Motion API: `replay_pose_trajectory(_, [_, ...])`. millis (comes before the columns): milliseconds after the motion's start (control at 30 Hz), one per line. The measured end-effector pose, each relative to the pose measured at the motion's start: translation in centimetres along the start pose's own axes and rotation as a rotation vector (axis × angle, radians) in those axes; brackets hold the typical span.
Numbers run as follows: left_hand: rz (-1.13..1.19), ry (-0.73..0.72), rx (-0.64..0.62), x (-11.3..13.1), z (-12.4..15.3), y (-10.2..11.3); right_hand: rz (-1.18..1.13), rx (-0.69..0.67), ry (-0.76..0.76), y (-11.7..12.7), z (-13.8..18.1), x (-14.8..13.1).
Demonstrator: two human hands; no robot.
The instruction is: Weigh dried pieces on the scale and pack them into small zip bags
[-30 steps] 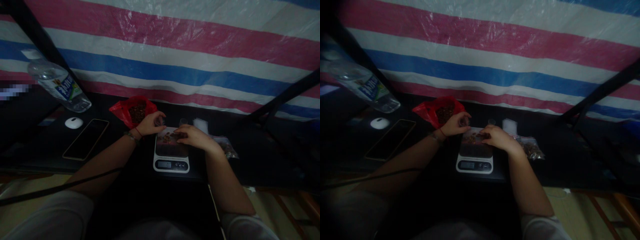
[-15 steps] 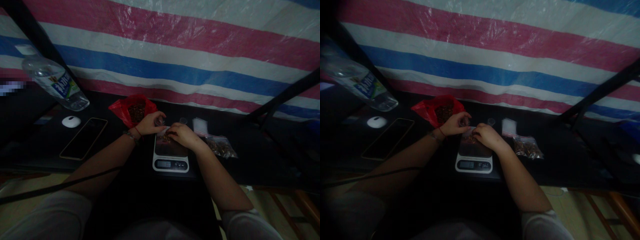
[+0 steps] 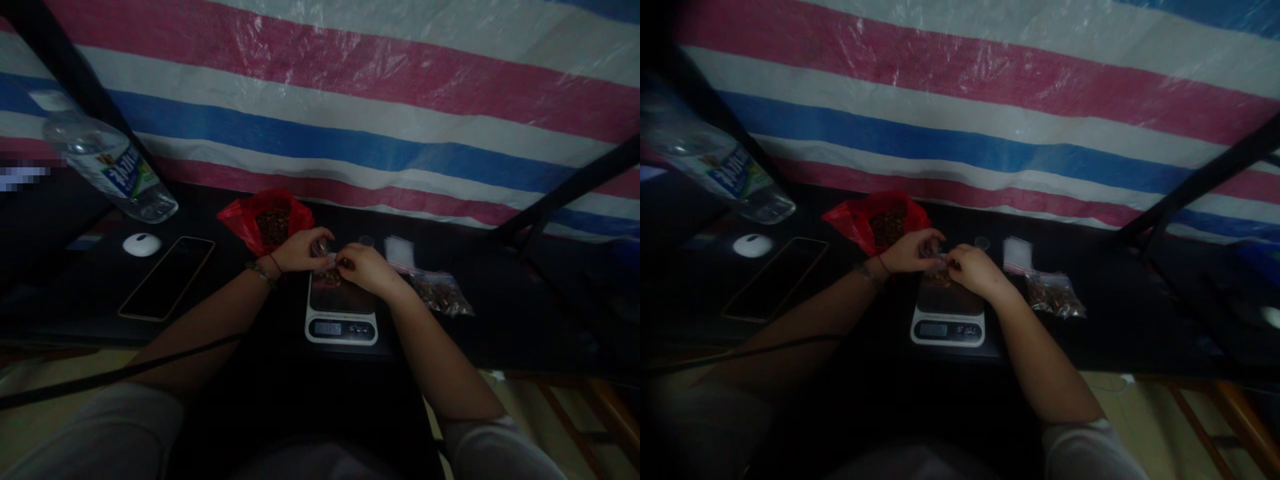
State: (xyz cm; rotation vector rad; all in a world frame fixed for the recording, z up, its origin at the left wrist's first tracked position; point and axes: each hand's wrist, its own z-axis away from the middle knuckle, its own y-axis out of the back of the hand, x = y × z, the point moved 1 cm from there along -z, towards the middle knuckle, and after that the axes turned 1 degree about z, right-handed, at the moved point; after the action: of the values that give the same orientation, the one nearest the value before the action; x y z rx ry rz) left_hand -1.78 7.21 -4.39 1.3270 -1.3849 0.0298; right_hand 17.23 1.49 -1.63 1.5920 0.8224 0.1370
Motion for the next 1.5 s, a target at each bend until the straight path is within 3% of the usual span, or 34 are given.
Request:
replay_pose_trajectory(200, [-0.019, -0.044, -0.042, 1.1, -0.1, -0.2, -0.166, 0.253, 0.002, 0.7, -0.1, -0.3])
replay_pose_trajectory(367, [-0.014, -0.086, -0.033, 1.9, -0.2, -0.5, -0.144, 0.307, 0.079, -0.7, -0.7, -1.3])
replay_pose_trajectory(533, [0.031, -0.058, 0.003, 1.3, -0.1, -0.6, -0.152, 0.258, 0.111, -1.2, -0.7, -1.2])
replay_pose_trajectory(700, [0.004, 0.005, 0.077, 0.1, -0.3, -0.6, -0.139, 0.373, 0.052, -0.5, -0.1, -0.6])
replay_pose_trajectory(767, [-0.045, 0.06, 0.186, -0.5, -0.4, -0.4, -0.144, 0.287, 0.07, -0.3, 0.2, -0.6])
replay_pose_trajectory(867, [-0.101, 0.143, 0.325, -1.1, -0.6, -0.2, -0.123, 0.038, 0.156, -0.3, 0.5, -1.4])
replay_pose_trajectory(1000, [-0.119, 0.187, 0.349, -1.3, -0.6, 0.0, -0.061, -0.14, 0.219, -0.8, 0.4, -2.7])
replay_pose_trajectory(1267, [-0.114, 0.157, 0.321, -1.2, -0.6, -0.1, 0.007, -0.127, 0.218, -1.3, 0.2, -1.5])
replay_pose_trajectory(1500, [-0.108, 0.159, 0.303, -1.2, -0.6, -0.2, -0.062, -0.148, 0.202, -0.3, 0.8, -0.6])
